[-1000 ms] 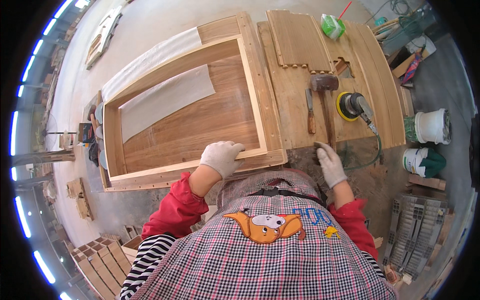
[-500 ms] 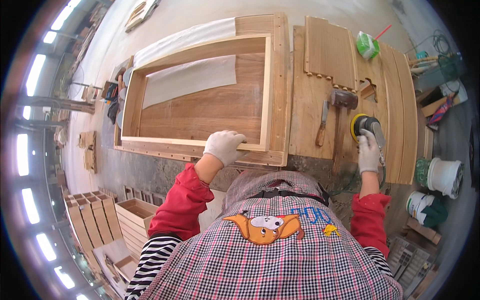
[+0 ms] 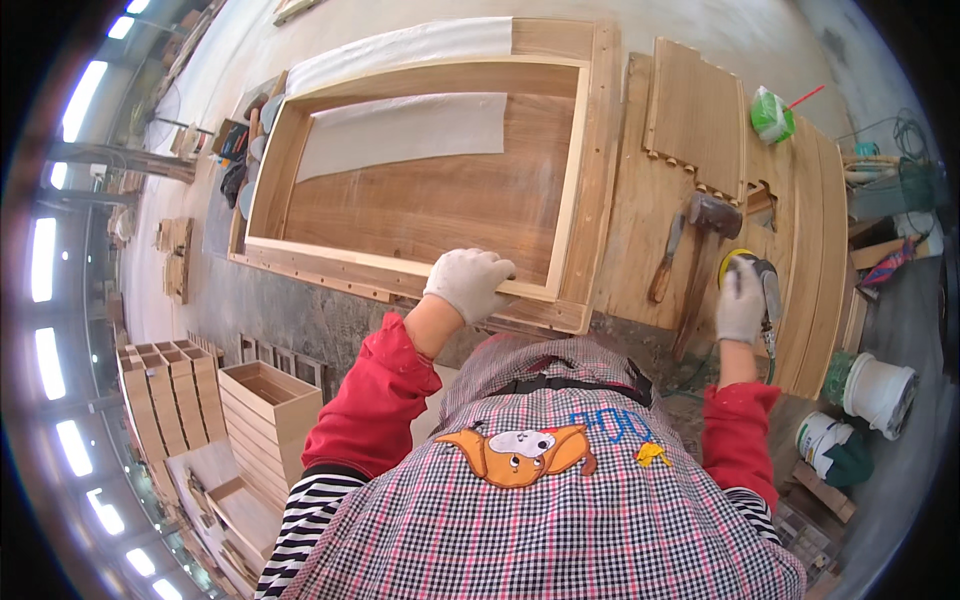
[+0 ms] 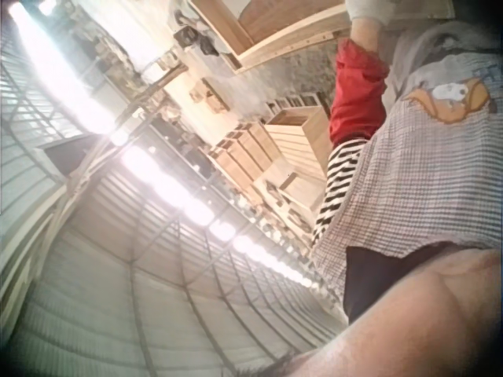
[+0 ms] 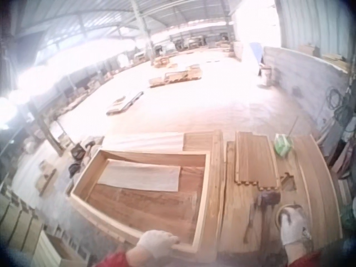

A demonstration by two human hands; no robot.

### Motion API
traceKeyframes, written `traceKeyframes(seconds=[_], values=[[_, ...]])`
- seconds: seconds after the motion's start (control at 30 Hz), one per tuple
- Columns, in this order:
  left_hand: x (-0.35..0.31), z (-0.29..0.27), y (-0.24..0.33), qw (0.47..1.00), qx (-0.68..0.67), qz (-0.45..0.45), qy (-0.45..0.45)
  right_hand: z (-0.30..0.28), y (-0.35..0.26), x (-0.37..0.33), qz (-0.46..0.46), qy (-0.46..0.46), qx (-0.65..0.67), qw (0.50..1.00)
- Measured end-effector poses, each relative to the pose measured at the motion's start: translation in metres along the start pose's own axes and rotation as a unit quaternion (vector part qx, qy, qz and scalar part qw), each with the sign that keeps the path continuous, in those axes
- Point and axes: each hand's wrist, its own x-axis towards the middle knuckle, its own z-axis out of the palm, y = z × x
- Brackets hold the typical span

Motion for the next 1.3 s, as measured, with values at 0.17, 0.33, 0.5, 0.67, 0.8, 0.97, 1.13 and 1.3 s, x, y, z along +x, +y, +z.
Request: traceKeyframes(seconds=[0.17,0.33,0.5,0.67,0.8,0.97,1.13,1.3], values=[[0.000,-0.001,0.001,1.000,0.008,-0.001,-0.004,0.035,-0.026,-0.044,0.142,-0.111,-0.168,0.969],[0.002,-0.005,0.002,1.000,0.001,0.009,0.005,0.039,-0.027,-0.034,0.226,-0.129,-0.115,0.959],[0.004,-0.006,0.002,1.000,0.002,0.019,0.009,0.047,-0.002,-0.027,0.213,-0.122,0.022,0.969],[0.008,-0.009,-0.002,0.999,-0.010,0.034,-0.030,0.050,-0.013,-0.025,0.225,-0.122,0.065,0.964],[0.015,-0.012,-0.013,0.989,-0.040,0.087,-0.112,0.055,-0.013,-0.034,0.219,-0.059,0.089,0.970],[0.022,-0.018,-0.011,0.980,-0.024,0.118,-0.160,0.060,-0.020,-0.037,0.234,-0.035,0.023,0.971],[0.017,-0.015,-0.011,0.983,-0.031,0.109,-0.143,0.065,-0.023,-0.039,0.233,-0.023,-0.013,0.972],[0.014,-0.015,-0.009,0.987,-0.036,0.091,-0.126,0.076,-0.008,-0.043,0.204,-0.002,-0.036,0.978]])
